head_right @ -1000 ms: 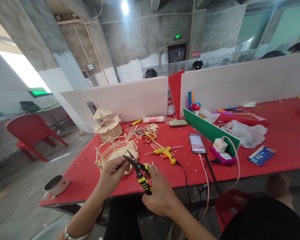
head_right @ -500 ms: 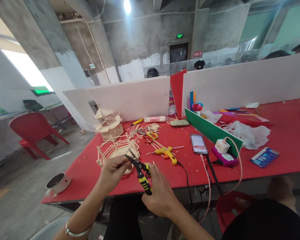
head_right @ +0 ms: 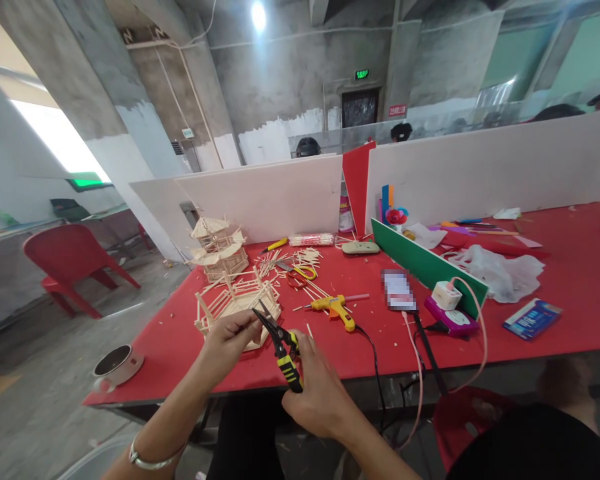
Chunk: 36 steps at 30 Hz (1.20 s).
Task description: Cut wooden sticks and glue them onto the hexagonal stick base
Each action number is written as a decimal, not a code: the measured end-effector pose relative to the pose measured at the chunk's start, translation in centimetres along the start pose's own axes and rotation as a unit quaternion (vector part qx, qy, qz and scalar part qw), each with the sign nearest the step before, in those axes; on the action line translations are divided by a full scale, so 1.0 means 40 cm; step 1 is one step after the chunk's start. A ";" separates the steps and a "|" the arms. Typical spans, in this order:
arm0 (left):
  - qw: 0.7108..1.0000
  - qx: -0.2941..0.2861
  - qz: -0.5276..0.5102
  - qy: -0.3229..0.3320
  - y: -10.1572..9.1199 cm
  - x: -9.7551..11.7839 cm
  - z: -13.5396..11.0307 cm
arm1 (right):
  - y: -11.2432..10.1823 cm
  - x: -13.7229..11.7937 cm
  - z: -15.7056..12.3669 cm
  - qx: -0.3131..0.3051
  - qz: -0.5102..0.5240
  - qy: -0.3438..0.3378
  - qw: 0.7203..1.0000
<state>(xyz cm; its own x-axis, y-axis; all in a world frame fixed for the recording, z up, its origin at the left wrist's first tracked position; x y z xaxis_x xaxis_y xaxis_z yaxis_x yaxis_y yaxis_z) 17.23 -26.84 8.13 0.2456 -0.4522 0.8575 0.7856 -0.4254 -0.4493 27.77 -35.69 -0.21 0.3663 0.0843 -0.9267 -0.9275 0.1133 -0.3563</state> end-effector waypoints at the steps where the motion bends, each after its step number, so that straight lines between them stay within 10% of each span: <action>1: 1.000 0.001 0.004 0.001 -0.001 0.002 0.000 | 0.002 -0.001 -0.002 -0.004 0.015 0.001 1.000; 22: 1.000 -0.004 0.008 -0.014 0.005 -0.014 0.008 | 0.146 0.111 -0.030 -0.199 0.407 0.132 0.882; 28: 0.997 0.027 0.050 -0.045 -0.008 -0.048 0.011 | 0.015 0.062 -0.006 -0.011 0.048 0.036 0.998; 32: 0.994 0.058 0.076 -0.056 -0.015 -0.056 0.020 | -0.064 0.019 -0.002 0.145 -0.286 0.007 0.947; 36: 0.975 0.059 -0.136 -0.167 0.022 -0.125 0.015 | -0.121 0.018 0.060 0.190 -0.423 0.030 0.886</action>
<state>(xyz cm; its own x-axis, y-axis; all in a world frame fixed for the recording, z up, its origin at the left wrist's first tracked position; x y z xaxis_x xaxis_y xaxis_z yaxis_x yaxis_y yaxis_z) 17.04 -24.46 3.60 0.1742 -0.0456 0.9836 0.9028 -0.3915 -0.1781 32.70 -33.79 1.15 0.9023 -0.2418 -0.3568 -0.2275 0.4360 -0.8707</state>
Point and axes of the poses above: each hand's wrist, its own z-axis towards the middle knuckle, its own y-axis out of the palm, x = y × z, the point moved 10 cm from there along z, towards the middle knuckle, and after that the axes turned 1 degree about z, right-handed, at the moved point
